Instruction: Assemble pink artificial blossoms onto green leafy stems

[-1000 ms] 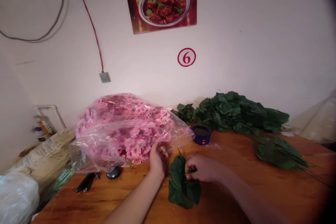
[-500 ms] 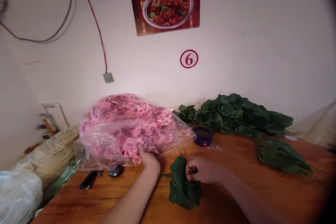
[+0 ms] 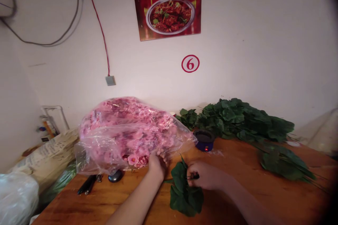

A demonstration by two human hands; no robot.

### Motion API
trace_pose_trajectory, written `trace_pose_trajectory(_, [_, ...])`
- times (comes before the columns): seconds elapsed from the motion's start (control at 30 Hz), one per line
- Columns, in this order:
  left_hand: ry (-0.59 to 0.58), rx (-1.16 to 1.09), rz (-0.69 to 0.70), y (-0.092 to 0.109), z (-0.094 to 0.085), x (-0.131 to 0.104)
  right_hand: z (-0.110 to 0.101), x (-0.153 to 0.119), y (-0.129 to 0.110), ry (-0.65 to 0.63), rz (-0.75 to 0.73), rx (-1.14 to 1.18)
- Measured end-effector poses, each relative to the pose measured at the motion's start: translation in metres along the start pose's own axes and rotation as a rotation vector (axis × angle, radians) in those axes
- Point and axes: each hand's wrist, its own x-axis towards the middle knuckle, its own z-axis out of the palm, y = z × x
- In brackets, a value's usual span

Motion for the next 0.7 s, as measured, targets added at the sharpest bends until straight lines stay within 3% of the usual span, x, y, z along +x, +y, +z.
trace_pose_trajectory(0.13, [-0.131,0.137,-0.227,-0.007,0.005,-0.006,-0.001,-0.001,-0.003,-0.022,-0.005,-0.039])
trace_pose_trajectory(0.27, [-0.188,0.271,-0.318,-0.014,0.007,-0.010,-0.001,-0.001,-0.004,-0.034,-0.006,-0.079])
trace_pose_trajectory(0.47, [-0.240,0.362,-0.227,-0.016,0.010,-0.019,-0.016,-0.005,-0.008,0.028,0.005,0.086])
trace_pose_trajectory(0.6, [-0.260,0.409,-0.144,-0.014,0.012,-0.024,-0.028,-0.007,-0.013,0.236,-0.004,0.251])
trace_pose_trajectory(0.7, [-0.280,0.468,-0.129,-0.014,0.011,-0.029,-0.025,-0.004,-0.015,0.346,-0.011,0.313])
